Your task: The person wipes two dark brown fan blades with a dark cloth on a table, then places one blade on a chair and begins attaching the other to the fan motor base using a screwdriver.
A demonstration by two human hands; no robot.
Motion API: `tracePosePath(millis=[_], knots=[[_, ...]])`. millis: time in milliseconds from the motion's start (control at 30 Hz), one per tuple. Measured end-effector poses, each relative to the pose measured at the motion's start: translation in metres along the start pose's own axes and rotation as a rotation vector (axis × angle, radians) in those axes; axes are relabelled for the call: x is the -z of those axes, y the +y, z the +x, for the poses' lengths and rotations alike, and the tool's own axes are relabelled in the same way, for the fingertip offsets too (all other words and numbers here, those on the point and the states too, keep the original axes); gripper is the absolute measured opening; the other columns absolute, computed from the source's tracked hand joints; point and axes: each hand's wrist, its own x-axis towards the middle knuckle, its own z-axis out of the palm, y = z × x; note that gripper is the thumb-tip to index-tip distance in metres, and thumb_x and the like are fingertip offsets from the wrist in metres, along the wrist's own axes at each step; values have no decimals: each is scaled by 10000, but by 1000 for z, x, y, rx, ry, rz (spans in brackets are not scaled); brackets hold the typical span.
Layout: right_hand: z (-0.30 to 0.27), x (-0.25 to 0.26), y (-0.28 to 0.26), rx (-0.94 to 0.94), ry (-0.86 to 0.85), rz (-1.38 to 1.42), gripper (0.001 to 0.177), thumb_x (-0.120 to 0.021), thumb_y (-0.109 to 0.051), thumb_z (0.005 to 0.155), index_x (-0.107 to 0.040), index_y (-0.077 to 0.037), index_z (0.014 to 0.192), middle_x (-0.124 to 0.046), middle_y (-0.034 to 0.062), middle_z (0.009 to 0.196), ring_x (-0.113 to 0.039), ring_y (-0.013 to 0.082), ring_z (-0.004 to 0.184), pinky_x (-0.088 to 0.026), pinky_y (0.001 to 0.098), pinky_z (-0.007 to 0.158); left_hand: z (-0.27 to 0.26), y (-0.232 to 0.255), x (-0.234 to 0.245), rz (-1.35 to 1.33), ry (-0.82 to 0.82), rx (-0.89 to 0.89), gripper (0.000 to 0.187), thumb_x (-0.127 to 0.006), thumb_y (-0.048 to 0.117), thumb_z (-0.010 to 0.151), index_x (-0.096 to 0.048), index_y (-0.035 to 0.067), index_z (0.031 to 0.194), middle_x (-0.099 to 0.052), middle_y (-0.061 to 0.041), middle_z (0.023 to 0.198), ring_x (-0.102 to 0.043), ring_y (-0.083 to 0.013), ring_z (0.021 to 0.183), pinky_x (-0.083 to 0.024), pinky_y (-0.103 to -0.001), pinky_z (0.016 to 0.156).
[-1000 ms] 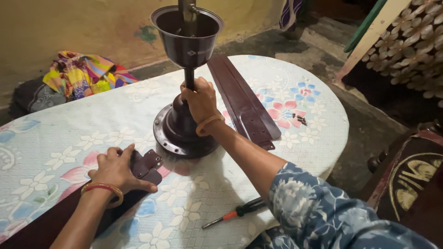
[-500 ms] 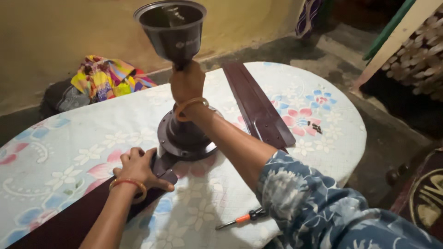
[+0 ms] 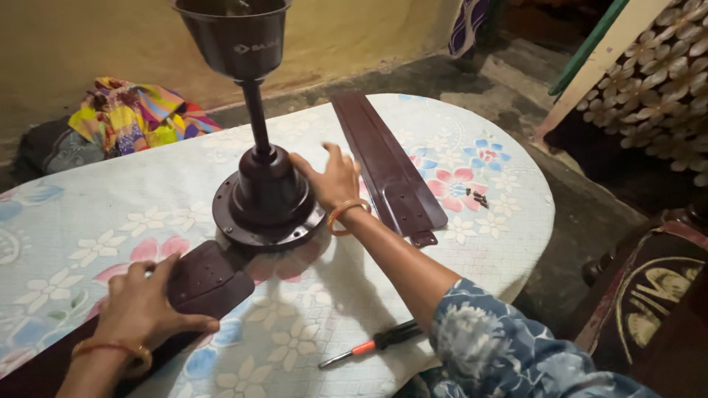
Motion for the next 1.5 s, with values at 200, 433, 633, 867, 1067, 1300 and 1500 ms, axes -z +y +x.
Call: tracePosePath(millis=[200, 433, 633, 867, 1067, 1300, 1500], knots=[[4, -20, 38, -602, -407, 134, 800, -664, -661, 838, -690, 54, 1197, -705, 271, 1210, -686, 381, 1153, -480, 436, 1008, 4, 0, -4, -8, -36, 70, 1482, -1021, 709, 325, -334, 316, 1579, -399, -167, 1530, -379, -412, 1439, -457, -575, 1104], [-22, -20, 51, -687, -408, 202, 690, -681, -554, 860, -711, 94, 1097, -751, 285, 1004, -763, 378, 941, -537, 476, 781, 1, 10, 12, 32, -112, 99, 1462, -1027, 732, 353, -341, 310, 1573, -400, -160, 1538, -351, -403, 1473, -440, -617, 1114], [-53, -25, 52, -928, -470, 637, 536, -818, -379, 837, -713, 71, 1106, -699, 147, 871, -627, 248, 778, -500, 483, 647, 0, 13, 16, 124, -174, 124, 1577, -1041, 704, 413, -129, 327, 1644, -362, -169, 1561, -317, -420, 1482, -419, -606, 1127], [-50, -55, 88, -729, -542, 307, 622, -774, -467, 881, -703, 136, 1018, -728, 176, 867, -612, 208, 684, -491, 391, 624, 14, 0, -12, 49, -125, 92, 1441, -1005, 630, 511, -119, 380, 1621, -378, -84, 1510, -363, -360, 1446, -421, -599, 1126], [-81, -47, 64, -747, -579, 426, 573, -762, -431, 879, -717, 134, 966, -649, 189, 820, -621, 288, 673, -480, 449, 606, 2, 1, 14, 18, -181, 112, 1440, -1025, 618, 549, -118, 342, 1633, -345, -109, 1576, -299, -350, 1509, -377, -616, 1151], [-173, -71, 3, -178, -633, 531, 271, -794, -268, 785, -797, -30, 914, -790, 88, 843, -727, 179, 777, -548, 328, 736, 9, -35, 5, -269, -96, -52, 1190, -1043, 503, 434, -517, 78, 1413, -654, -163, 1327, -633, -295, 1259, -517, -372, 1080], [-174, -68, -27, -258, -642, 403, 358, -822, -198, 775, -728, -22, 1072, -760, 152, 1047, -706, 198, 925, -551, 345, 826, 11, -64, -2, -404, -111, -11, 894, -979, 474, 491, -689, 69, 1234, -777, -136, 1149, -748, -262, 1115, -570, -365, 1007]])
